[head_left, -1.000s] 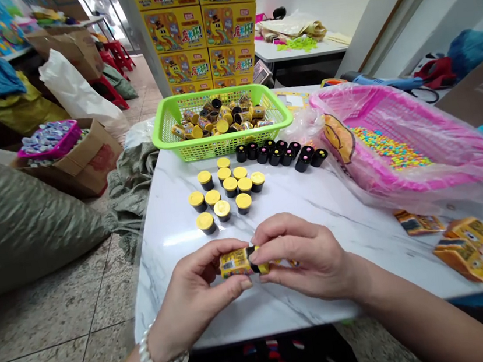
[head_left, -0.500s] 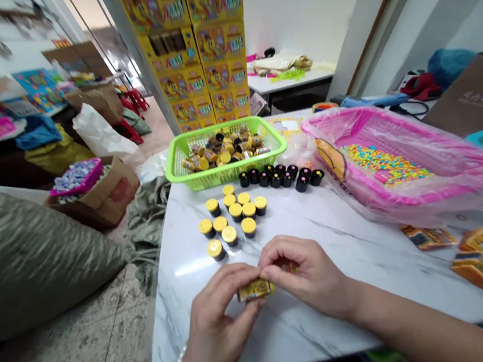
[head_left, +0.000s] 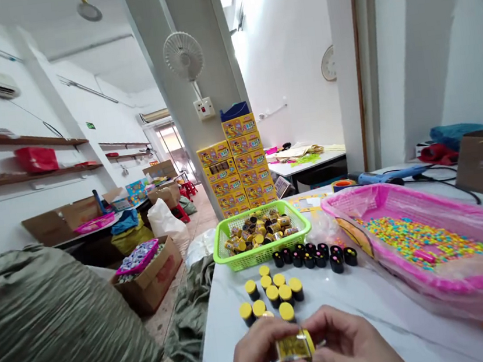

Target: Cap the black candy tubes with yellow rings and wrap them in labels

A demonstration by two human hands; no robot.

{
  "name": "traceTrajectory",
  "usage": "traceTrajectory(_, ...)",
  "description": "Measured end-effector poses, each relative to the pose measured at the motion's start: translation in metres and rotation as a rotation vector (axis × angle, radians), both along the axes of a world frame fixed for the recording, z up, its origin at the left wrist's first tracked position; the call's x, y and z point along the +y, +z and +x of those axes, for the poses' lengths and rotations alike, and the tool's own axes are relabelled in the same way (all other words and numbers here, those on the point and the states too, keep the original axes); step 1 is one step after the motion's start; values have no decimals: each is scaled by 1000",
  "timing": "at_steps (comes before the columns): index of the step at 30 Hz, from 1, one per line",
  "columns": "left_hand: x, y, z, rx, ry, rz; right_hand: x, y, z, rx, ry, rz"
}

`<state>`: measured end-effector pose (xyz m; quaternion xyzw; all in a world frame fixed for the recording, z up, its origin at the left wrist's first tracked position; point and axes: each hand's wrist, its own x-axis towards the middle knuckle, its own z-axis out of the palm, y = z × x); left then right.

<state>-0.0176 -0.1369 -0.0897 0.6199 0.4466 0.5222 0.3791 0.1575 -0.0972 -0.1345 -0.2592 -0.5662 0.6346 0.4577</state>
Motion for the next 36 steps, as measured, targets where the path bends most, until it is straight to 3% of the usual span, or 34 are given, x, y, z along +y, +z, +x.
traceTrajectory(3, 6, 5, 6, -153, -88, -199, -1, 10, 10, -29, -120, 382)
traceTrajectory(5, 10, 6, 7, -169, -120, -205, -2, 13, 12, -37, -165, 494)
traceTrajectory(7, 13, 7, 6, -62, -102, -67, -2, 16, 10, -40, -174, 367)
traceTrajectory(9, 18, 6, 6, 82, -97, 82, -1, 17, 6, -36, -145, 128)
traceTrajectory(12, 25, 1, 5, 115, -126, 130, 2, 19, 3, 18, -109, -100)
traceTrajectory(14, 29, -6, 5, -17, -105, 12, 4, 19, 4, 45, -143, -51)
traceTrajectory(17, 32, -14, 4, -201, -110, -204, 5, 18, 6, -6, -263, 231)
traceTrajectory(19, 31, -17, 2, -248, -135, -276, 4, 17, 7, -79, -334, 407)
traceTrajectory(21, 28, -19, 2, -266, -143, -311, 3, 15, 7, -123, -365, 461)
traceTrajectory(24, 23, -20, 3, -235, -168, -324, 3, 12, 6, -155, -354, 302)
traceTrajectory(28, 20, -22, 4, -79, -131, -236, 4, 12, 8, -116, -214, 20)
traceTrajectory(31, 20, -22, 2, -32, -60, -150, 1, 12, 7, -44, -153, -27)
traceTrajectory(36, 20, -21, -1, 170, -115, 51, -4, 7, 3, -43, -174, -115)
